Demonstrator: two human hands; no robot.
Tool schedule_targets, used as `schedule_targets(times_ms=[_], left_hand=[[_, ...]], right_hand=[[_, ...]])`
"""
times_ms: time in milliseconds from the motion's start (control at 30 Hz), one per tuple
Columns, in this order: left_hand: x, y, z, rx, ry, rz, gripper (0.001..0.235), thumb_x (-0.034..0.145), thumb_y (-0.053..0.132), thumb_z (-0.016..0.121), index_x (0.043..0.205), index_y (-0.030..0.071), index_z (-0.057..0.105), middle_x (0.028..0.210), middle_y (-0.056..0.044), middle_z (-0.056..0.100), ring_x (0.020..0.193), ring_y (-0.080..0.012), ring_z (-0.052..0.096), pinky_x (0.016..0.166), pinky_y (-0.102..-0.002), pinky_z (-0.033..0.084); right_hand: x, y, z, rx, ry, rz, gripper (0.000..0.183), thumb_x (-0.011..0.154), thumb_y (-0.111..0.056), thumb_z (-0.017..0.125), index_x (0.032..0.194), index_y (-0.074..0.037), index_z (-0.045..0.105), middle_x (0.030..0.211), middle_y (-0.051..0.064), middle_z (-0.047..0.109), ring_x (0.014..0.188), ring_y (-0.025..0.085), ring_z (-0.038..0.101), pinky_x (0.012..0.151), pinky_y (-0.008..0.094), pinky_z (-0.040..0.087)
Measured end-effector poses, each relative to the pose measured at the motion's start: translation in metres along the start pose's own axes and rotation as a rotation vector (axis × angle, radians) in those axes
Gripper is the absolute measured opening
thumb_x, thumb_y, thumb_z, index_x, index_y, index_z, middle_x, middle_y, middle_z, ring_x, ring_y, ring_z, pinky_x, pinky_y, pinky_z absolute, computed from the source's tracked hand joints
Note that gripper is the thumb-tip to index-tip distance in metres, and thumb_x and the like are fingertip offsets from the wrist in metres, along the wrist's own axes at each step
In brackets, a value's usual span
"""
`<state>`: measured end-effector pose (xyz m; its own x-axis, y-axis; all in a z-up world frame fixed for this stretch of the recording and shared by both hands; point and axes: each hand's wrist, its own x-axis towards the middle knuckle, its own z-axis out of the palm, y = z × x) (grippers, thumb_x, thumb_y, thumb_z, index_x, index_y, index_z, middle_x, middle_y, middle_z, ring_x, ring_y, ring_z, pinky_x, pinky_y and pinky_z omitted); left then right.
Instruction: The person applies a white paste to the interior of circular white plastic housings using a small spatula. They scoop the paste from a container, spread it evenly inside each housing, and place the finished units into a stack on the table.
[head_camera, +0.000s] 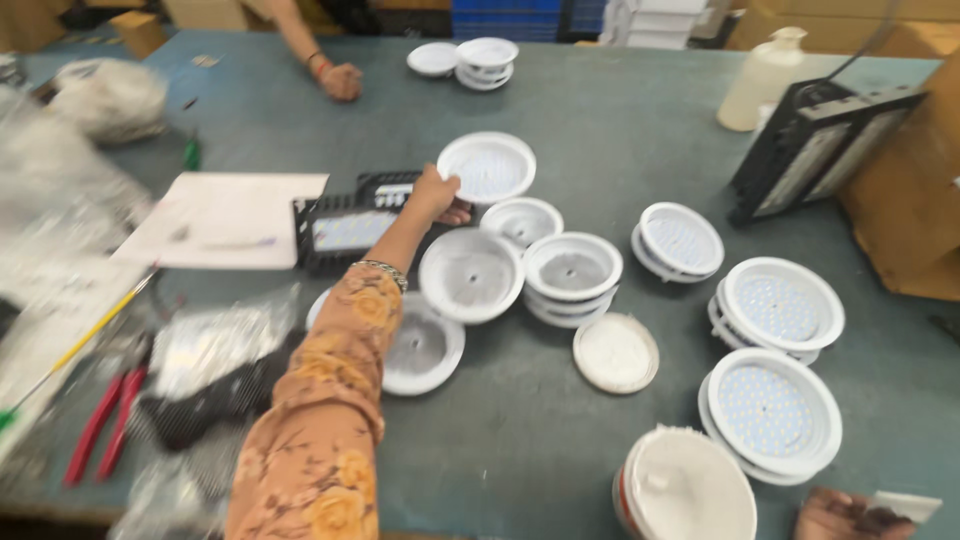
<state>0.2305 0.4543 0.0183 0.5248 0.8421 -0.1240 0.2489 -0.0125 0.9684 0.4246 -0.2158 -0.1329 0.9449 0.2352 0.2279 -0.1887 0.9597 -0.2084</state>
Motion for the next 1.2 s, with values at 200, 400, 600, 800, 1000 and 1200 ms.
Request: schedule_targets(times_ms=[200, 400, 600, 800, 1000, 1200], left_hand=[[0.119, -0.048, 0.062, -0.051, -0.181, -0.114, 0.037, 0.099, 0.014, 0.051, 0.12, -0.016, 0.055, 0.09, -0.03, 0.074, 0.067, -0.0363, 0.077, 0.05, -0.041, 0.063], [0.157, -0.044, 0.07, -0.349, -0.151, -0.251, 0.037, 0.101, 0.005, 0.039, 0.13, -0.017, 0.035, 0.099, -0.039, 0.068, 0.081, -0.0484, 0.075, 0.065, -0.049, 0.065], [0.081, 0.028, 0.088, 0.966, 0.02, 0.308, 0.065, 0.097, 0.035, 0.069, 0.15, 0.009, 0.041, 0.118, -0.025, 0.072, 0.104, -0.0421, 0.07, 0.086, -0.055, 0.055], [-0.034, 0.064, 0.281, 0.872, -0.748, 1.272, 0.069, 0.076, 0.039, 0.085, 0.138, 0.028, 0.057, 0.139, -0.011, 0.061, 0.122, -0.0333, 0.062, 0.101, -0.047, 0.053], [-0.048, 0.024, 0.384, 1.399, -0.861, 1.015, 0.065, 0.091, 0.024, 0.068, 0.148, 0.046, 0.047, 0.15, -0.015, 0.044, 0.14, -0.0482, 0.044, 0.102, -0.075, 0.042], [0.062, -0.021, 0.373, 1.368, -0.609, 0.893, 0.04, 0.104, 0.043, 0.043, 0.143, 0.049, 0.05, 0.166, -0.01, 0.027, 0.146, -0.0535, 0.033, 0.102, -0.08, 0.036]], right_hand=[[0.018, 0.019, 0.038, -0.026, 0.003, -0.096, 0.013, 0.109, -0.028, 0.07, 0.112, -0.015, 0.067, 0.121, -0.001, 0.072, 0.105, 0.015, 0.063, 0.096, 0.03, 0.046], [0.001, 0.01, -0.007, -0.035, 0.059, -0.142, 0.015, 0.11, -0.026, 0.07, 0.117, -0.014, 0.067, 0.122, 0.0, 0.073, 0.105, 0.016, 0.065, 0.094, 0.031, 0.046], [-0.018, -0.029, -0.067, -0.13, 0.129, -0.124, 0.015, 0.112, -0.025, 0.07, 0.121, -0.014, 0.066, 0.122, 0.0, 0.074, 0.105, 0.016, 0.065, 0.095, 0.032, 0.046], [-0.024, -0.04, -0.101, -0.179, 0.186, -0.144, 0.011, 0.115, -0.026, 0.071, 0.12, -0.017, 0.066, 0.123, -0.002, 0.074, 0.103, 0.017, 0.063, 0.1, 0.032, 0.046], [-0.003, -0.035, -0.098, 0.027, 0.074, -0.087, 0.017, 0.114, -0.032, 0.069, 0.121, -0.017, 0.066, 0.127, -0.002, 0.075, 0.109, 0.019, 0.066, 0.096, 0.031, 0.045], [-0.015, -0.025, -0.084, -0.072, 0.101, -0.153, 0.014, 0.113, -0.027, 0.068, 0.119, -0.014, 0.066, 0.124, 0.0, 0.075, 0.107, 0.021, 0.065, 0.093, 0.035, 0.044]])
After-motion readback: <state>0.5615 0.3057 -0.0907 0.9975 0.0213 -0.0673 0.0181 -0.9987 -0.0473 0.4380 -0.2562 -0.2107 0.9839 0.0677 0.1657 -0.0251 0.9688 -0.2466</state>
